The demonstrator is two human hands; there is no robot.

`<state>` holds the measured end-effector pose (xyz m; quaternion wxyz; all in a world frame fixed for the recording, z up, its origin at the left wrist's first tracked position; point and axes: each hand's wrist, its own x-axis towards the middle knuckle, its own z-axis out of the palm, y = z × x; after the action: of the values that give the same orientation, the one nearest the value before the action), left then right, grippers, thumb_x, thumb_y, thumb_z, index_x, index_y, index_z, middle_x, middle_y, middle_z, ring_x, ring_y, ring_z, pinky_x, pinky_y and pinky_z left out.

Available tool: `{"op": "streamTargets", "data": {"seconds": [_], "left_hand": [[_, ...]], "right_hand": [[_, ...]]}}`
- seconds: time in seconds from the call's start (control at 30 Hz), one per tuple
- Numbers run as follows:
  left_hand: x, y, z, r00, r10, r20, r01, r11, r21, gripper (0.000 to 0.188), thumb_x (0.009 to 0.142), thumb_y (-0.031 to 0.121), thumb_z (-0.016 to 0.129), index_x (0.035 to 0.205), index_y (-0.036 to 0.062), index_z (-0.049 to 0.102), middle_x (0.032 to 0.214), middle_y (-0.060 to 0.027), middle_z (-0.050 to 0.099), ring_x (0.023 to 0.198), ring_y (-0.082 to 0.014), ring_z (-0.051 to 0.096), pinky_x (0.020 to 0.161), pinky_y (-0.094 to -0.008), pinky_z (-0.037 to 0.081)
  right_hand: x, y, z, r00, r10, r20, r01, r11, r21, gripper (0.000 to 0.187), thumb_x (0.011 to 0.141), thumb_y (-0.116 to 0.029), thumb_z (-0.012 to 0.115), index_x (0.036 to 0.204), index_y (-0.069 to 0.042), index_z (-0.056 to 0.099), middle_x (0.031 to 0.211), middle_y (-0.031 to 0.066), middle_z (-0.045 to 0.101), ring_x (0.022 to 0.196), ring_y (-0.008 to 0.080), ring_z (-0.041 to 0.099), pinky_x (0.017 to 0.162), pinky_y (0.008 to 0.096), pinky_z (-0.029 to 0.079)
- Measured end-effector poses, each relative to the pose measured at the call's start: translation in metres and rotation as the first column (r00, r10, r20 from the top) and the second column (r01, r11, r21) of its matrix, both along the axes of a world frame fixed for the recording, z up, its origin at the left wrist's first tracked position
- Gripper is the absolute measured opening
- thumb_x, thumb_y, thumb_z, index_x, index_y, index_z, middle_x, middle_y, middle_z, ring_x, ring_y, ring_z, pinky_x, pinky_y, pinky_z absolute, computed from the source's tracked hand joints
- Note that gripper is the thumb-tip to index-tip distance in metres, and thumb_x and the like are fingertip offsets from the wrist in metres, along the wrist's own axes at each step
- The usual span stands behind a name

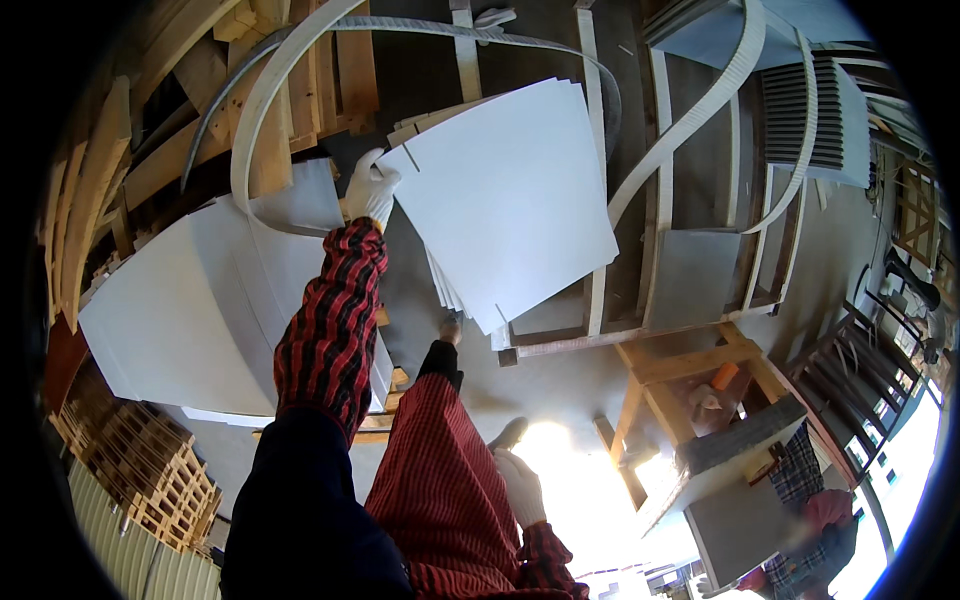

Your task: The person repeatedly picks up flat rectangular panels, stacks them into a box shape, and secures the edges with packing tape using a handheld dispenser. They then place the taped box onto a nearby stack and repeat the process with additional panels.

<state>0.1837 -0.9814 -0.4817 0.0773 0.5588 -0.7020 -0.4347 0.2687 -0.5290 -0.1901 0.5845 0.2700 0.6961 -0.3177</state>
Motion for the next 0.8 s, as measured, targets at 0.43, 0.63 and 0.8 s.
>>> {"op": "streamTargets", "data": {"seconds": [0.43,0.63,0.8], "left_hand": [[0.048,0.22,0.329,0.831,-0.302,-0.466,0.338,0.941,-0.007,0.022,0.091,0.007,0.065,0.112,0.0028,0.061,0.104,-0.0111,0.07,0.096,-0.0178,0.068,0.082,-0.0297,0.053],[0.071,0.315,0.541,0.162,-0.837,-0.523,0.779,0.434,-0.452,0.022,0.086,-0.008,0.062,0.105,0.0015,0.066,0.104,-0.0129,0.072,0.092,-0.0237,0.072,0.082,-0.0311,0.057],[0.1,0.447,0.636,0.043,-0.78,-0.624,0.954,0.217,-0.206,0.023,0.086,-0.008,0.064,0.108,-0.0007,0.064,0.103,-0.0112,0.069,0.087,-0.0164,0.067,0.078,-0.0275,0.055]], "right_hand": [[0.017,0.063,0.085,0.831,0.111,-0.545,-0.219,0.966,-0.137,0.035,0.095,-0.026,0.059,0.12,-0.003,0.068,0.115,0.0169,0.069,0.107,0.0266,0.066,0.094,0.0344,0.05],[0.013,0.199,0.246,-0.019,0.296,-0.955,-0.292,0.912,0.288,0.071,0.07,-0.017,0.085,0.135,-0.01,0.056,0.143,0.0166,0.05,0.133,0.0384,0.046,0.107,0.048,0.041],[0.085,0.352,0.303,0.011,0.444,-0.896,-0.215,0.876,0.431,0.08,0.067,-0.025,0.087,0.137,-0.01,0.052,0.144,0.0163,0.05,0.133,0.0382,0.046,0.108,0.0522,0.039]]}}
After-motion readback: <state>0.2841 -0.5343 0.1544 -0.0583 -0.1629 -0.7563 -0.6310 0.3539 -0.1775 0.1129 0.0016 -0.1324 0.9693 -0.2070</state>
